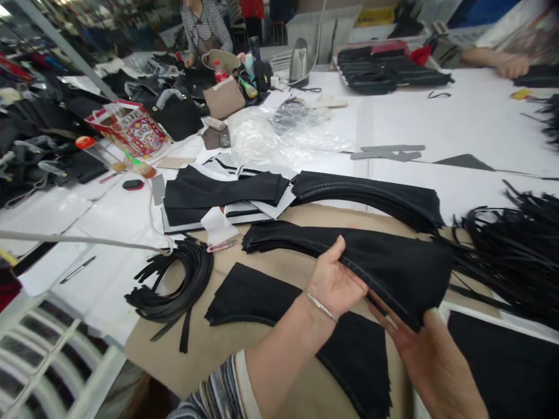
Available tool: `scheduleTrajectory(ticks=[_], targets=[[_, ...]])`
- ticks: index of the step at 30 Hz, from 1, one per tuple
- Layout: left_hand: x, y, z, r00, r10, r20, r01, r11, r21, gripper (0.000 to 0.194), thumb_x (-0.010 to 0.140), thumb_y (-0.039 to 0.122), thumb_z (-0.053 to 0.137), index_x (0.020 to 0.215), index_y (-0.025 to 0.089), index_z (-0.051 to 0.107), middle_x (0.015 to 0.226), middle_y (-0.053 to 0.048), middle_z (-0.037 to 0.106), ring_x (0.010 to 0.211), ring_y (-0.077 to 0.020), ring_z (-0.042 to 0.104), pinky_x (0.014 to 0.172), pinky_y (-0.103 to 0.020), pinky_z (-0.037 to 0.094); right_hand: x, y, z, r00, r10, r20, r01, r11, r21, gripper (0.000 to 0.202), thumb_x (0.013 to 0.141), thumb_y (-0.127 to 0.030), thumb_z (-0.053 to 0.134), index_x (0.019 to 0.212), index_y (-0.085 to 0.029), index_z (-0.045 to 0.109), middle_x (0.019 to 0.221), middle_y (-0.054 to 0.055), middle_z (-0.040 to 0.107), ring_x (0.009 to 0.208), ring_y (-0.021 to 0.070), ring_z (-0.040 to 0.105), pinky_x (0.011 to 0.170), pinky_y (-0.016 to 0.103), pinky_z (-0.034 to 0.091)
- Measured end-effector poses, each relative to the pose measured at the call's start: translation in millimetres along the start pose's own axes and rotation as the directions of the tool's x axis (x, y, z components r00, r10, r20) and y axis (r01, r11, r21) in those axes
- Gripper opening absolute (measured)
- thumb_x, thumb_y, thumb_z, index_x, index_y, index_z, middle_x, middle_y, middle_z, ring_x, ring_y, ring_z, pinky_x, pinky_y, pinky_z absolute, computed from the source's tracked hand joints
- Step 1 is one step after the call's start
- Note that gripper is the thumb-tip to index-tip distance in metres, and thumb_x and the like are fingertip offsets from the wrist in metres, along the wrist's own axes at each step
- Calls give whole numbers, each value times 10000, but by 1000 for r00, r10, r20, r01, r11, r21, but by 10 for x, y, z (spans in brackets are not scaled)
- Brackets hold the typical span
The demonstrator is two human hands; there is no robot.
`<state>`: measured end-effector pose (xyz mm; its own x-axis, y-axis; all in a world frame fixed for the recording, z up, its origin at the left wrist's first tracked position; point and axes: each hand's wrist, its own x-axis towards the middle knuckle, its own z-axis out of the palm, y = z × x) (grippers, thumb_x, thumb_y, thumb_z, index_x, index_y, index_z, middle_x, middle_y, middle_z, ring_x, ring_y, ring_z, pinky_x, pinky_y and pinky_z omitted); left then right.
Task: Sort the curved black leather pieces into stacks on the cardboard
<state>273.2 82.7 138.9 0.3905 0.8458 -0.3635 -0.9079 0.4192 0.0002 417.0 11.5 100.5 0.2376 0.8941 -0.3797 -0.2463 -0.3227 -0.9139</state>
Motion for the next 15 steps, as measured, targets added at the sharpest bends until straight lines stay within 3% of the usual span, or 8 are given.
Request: scheduleTrajectory(ticks=[3, 6, 8, 12, 15], targets=[[-167, -66, -81, 1000, -29, -3, 29, 1000, -6, 344, 926, 296, 450, 1225, 184, 578, 1066, -70, 705, 1068, -176, 628, 1020, -343, 426, -160, 50, 29, 980, 197, -28, -190, 967, 169, 469, 751, -498, 623, 1147, -246, 618, 1137, 81, 672, 1045, 304, 623, 827, 474, 559], [-273, -73, -248, 1000, 3, -9, -3, 1000, 2, 379, 902, 307, 503, 1270, 221, 527, 1136, -67, 679, 1106, -194, 610, 1041, -374, 409, -254, -38, -12, 971, 196, -137, -179, 976, 123, 329, 729, -446, 669, 1006, -268, 678, 1078, 34, 702, 1016, 255, 644, 756, 323, 590], [-316, -76, -332, 999, 43, -26, -43, 999, 0, 392, 895, 312, 517, 1278, 232, 508, 1161, -63, 666, 1120, -200, 602, 1052, -389, 398, -297, -95, -43, 965, 213, -153, -200, 975, 95, 383, 660, -422, 732, 1007, -267, 683, 1057, 30, 709, 984, 252, 657, 729, 281, 591], [-379, -144, -327, 997, 73, -25, -73, 997, -29, 390, 903, 334, 496, 1282, 244, 494, 1177, -61, 654, 1130, -202, 595, 1054, -403, 393, -411, -30, -91, 940, 323, -111, -316, 946, 76, 631, 564, -369, 808, 1156, -249, 625, 1068, 56, 703, 911, 290, 677, 695, 349, 613], [-435, -213, -244, 998, 59, -6, -59, 997, -53, 392, 901, 343, 500, 1280, 244, 499, 1166, -60, 659, 1132, -202, 594, 1048, -395, 397, -483, 193, -288, 964, 248, -94, -240, 967, 88, 615, 601, -344, 790, 1180, -261, 598, 1073, 46, 700, 899, 281, 677, 724, 389, 616]])
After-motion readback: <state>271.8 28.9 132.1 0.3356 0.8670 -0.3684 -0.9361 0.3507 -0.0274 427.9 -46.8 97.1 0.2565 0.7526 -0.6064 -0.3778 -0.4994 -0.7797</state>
